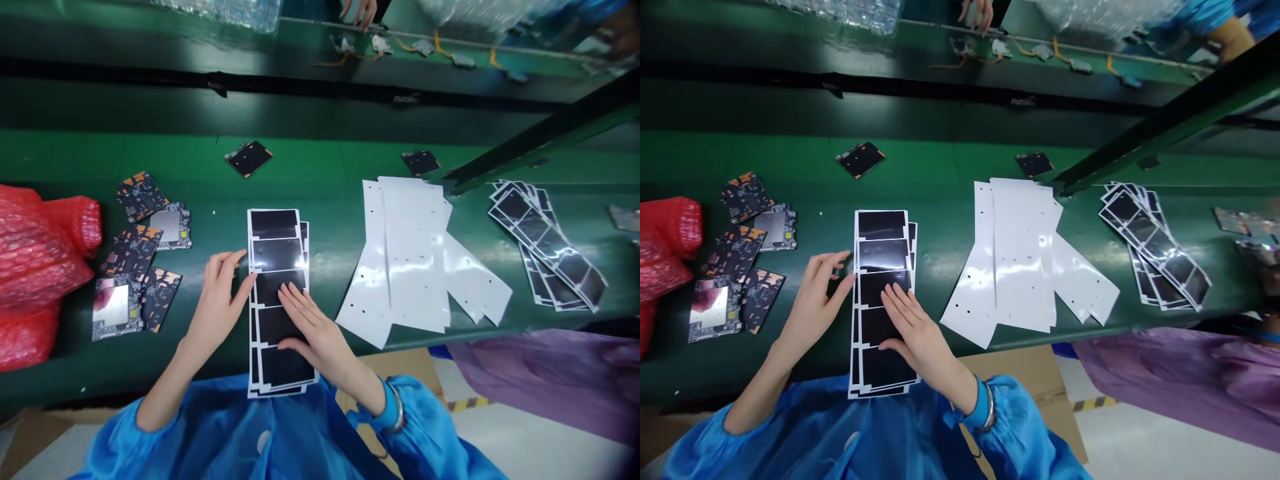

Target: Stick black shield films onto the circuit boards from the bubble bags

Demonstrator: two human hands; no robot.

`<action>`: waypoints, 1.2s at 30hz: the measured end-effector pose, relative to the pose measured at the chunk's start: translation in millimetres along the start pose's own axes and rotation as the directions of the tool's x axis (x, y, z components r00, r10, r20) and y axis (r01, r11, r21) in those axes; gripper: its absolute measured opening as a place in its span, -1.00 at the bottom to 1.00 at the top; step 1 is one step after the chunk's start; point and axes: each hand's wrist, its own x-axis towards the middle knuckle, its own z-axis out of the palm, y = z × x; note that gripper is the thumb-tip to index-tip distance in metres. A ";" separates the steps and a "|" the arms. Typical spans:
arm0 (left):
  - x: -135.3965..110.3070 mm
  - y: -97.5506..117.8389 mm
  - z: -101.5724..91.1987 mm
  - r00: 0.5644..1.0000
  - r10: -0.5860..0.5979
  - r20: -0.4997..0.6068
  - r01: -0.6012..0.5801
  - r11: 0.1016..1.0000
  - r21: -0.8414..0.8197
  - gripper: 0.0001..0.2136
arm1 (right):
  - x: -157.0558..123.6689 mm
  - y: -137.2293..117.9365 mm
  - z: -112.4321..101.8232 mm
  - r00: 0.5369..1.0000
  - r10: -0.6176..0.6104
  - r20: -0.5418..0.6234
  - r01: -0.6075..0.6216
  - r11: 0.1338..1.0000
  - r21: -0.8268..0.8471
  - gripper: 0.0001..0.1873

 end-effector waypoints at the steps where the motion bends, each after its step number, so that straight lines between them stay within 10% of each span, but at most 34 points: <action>1: 2.6 0.5 0.9 1.000 -0.007 0.014 0.007 1.000 0.002 -0.57 | -0.7 -1.5 0.9 1.000 0.005 -0.012 -0.005 1.000 0.020 0.03; 13: 98.9 4.8 17.2 0.953 0.098 0.287 -0.192 0.928 0.320 -0.05 | -1.8 0.3 -2.2 0.999 -0.030 0.016 0.030 0.999 0.026 -0.14; 21: 80.8 -8.3 29.2 0.947 0.283 0.152 -0.312 0.922 0.228 -0.46 | 12.8 7.0 -43.8 0.999 -0.028 0.045 0.023 0.993 0.112 -0.28; 26: 73.4 -10.6 35.7 0.945 0.304 0.120 -0.324 0.920 0.223 -0.55 | 73.3 54.7 -70.9 0.998 -0.013 -0.064 0.016 0.999 0.047 -0.24; 36: 68.9 -13.5 34.4 0.944 0.327 0.043 -0.329 0.928 0.177 -0.59 | 152.7 111.7 -67.0 0.985 0.141 -0.099 -0.138 0.990 0.032 -0.48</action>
